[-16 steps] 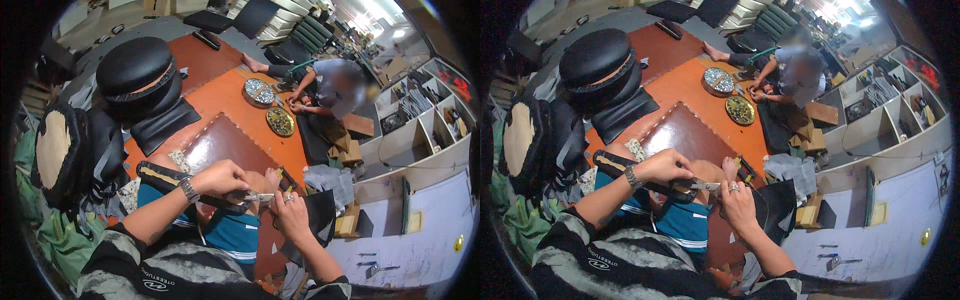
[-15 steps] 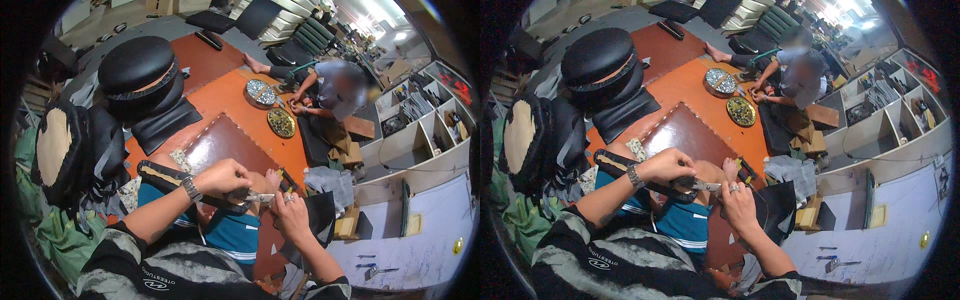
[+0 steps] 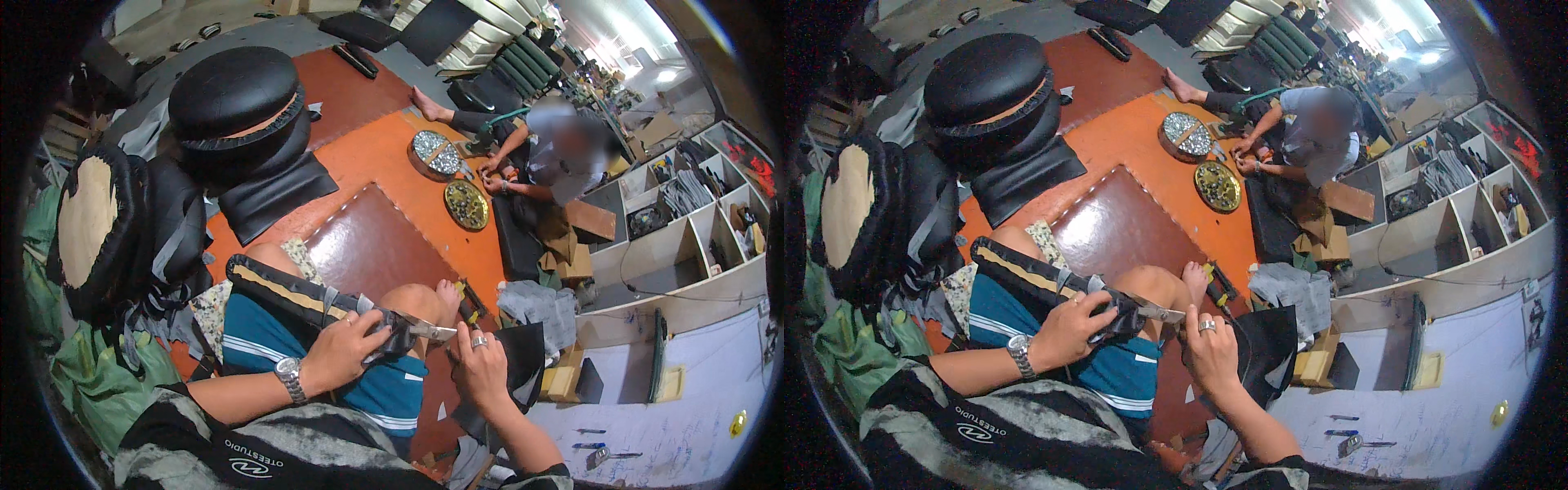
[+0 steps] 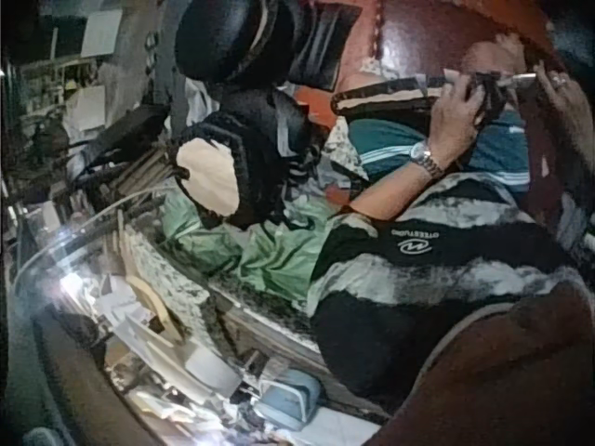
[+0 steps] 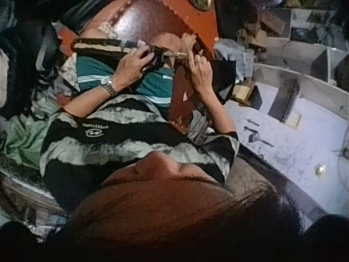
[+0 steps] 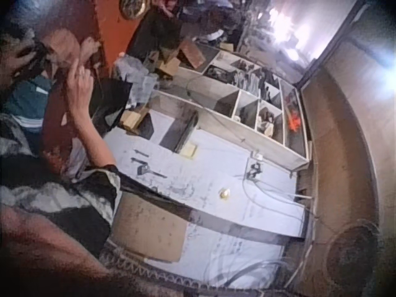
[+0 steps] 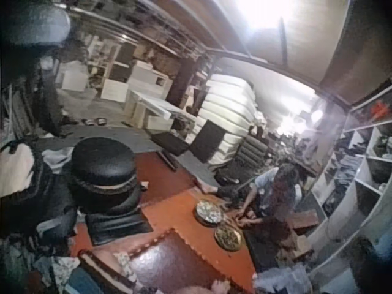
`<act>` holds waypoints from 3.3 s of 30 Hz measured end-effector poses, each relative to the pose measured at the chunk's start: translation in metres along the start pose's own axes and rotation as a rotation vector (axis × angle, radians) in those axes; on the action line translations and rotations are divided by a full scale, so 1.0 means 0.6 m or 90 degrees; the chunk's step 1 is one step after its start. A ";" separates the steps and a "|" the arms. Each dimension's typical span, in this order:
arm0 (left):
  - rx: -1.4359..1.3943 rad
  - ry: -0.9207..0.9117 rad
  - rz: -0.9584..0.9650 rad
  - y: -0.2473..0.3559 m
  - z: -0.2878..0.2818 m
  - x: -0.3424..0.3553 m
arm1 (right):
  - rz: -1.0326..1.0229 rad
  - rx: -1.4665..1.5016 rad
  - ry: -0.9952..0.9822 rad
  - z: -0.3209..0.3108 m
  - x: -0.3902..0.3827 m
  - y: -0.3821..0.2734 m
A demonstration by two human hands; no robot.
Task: The person trims a long strip of black leather using scissors while sitting on the floor. They repeatedly cut small sections from the edge of the leather strip, adjusting its position between cuts.
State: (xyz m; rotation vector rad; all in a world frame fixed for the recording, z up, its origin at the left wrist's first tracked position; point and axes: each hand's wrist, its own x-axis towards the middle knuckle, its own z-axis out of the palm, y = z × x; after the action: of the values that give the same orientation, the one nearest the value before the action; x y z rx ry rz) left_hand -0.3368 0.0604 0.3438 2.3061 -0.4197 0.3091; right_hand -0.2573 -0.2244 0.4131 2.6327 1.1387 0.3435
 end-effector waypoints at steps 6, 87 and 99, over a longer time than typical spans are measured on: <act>-0.037 0.051 0.043 -0.009 0.011 0.002 | 0.047 0.030 -0.039 0.003 -0.002 -0.015; -0.142 -0.314 0.022 -0.045 -0.034 0.199 | -0.187 0.123 -0.025 -0.001 0.082 -0.003; -0.164 -0.321 0.032 -0.044 -0.042 0.202 | -0.228 0.124 -0.094 0.014 0.093 -0.004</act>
State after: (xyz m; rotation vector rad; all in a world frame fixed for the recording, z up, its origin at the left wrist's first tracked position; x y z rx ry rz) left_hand -0.2176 0.0713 0.3857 2.1026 -0.7218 -0.2974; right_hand -0.2193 -0.1828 0.4111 2.4873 1.6241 -0.0329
